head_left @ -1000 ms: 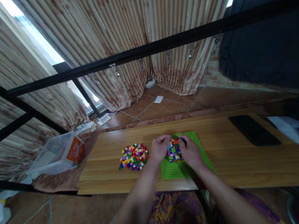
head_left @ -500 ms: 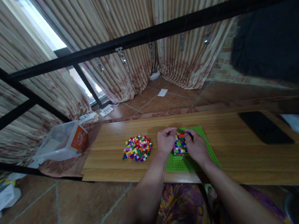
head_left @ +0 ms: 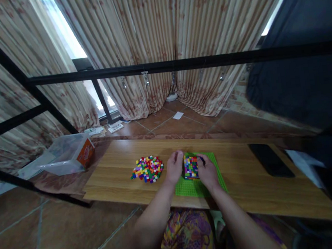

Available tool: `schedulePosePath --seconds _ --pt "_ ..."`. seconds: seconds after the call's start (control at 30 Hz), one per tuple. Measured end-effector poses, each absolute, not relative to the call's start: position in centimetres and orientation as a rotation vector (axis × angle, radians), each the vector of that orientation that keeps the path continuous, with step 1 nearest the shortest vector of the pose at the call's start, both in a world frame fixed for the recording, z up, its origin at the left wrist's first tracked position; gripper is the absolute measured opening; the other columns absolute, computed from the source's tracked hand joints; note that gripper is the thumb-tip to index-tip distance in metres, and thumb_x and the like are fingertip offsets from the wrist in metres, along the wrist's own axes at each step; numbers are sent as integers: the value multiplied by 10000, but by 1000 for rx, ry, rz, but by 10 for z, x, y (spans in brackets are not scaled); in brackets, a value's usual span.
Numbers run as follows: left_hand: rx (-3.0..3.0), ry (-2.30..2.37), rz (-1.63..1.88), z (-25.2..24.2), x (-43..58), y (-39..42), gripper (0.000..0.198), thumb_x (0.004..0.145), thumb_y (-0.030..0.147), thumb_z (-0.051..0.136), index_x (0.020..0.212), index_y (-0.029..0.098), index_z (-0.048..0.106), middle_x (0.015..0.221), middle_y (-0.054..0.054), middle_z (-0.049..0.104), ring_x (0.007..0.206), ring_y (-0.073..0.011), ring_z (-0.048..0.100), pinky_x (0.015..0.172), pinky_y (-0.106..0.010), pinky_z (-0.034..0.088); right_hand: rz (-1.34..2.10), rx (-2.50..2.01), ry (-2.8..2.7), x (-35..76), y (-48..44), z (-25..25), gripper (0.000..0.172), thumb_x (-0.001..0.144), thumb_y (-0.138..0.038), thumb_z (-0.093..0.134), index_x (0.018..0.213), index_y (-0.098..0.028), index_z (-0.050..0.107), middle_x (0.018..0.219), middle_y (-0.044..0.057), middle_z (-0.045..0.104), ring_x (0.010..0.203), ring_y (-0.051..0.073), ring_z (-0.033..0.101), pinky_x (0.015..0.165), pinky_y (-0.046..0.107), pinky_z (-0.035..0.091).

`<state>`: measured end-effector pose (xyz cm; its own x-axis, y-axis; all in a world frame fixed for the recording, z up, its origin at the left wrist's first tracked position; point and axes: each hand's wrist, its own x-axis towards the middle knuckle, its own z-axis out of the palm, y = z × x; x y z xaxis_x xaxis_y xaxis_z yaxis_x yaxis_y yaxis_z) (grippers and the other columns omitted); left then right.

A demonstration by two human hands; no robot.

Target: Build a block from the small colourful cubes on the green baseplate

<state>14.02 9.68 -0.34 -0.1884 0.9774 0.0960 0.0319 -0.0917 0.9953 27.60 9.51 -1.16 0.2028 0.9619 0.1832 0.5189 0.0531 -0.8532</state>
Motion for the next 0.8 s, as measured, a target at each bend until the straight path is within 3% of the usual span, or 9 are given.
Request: schedulePosePath --seconds 0.1,0.27,0.4,0.47,0.63,0.8 --pt "1123 1367 1479 -1 124 64 417 918 458 437 1118 147 629 1048 -112 717 1046 -211 636 968 -361 452 643 -1604 -1421 275 95 -13 419 865 -398 358 1091 -174 630 1002 93 692 914 215 624 855 362 462" --pt "1212 1636 1455 2 82 -6 358 892 435 486 1054 166 658 1028 -73 718 1000 -198 643 937 -320 468 648 -1652 -1457 276 93 -9 408 881 -364 342 1110 -165 615 1019 110 675 931 224 613 862 380 463" --pt "1230 1945 1453 2 39 -34 332 895 408 464 1008 167 662 979 -67 720 966 -197 650 901 -308 487 234 -1565 -1582 275 83 7 397 873 -346 424 1168 -134 583 1172 170 596 1137 284 513 986 460 385" --pt "1255 2097 1421 -1 16 -35 315 893 384 462 1037 175 647 988 -73 713 961 -205 652 890 -322 497 133 -1405 -1695 268 72 15 366 893 -337 437 1183 -171 585 1219 151 578 1178 281 492 1017 467 361" --pt "1433 2482 1329 -12 -28 -13 334 868 275 462 1160 168 584 1181 -140 616 1149 -263 562 1006 -436 438 428 -1039 -2120 227 32 17 278 946 -296 406 1060 -244 654 1025 72 652 974 209 588 908 354 452" --pt "1614 2438 1175 -20 -48 22 354 895 318 457 1195 166 567 1284 -152 550 1232 -273 497 1053 -464 392 550 -938 -2371 184 15 3 281 942 -215 400 1040 -245 662 1011 66 644 964 218 565 883 356 446"
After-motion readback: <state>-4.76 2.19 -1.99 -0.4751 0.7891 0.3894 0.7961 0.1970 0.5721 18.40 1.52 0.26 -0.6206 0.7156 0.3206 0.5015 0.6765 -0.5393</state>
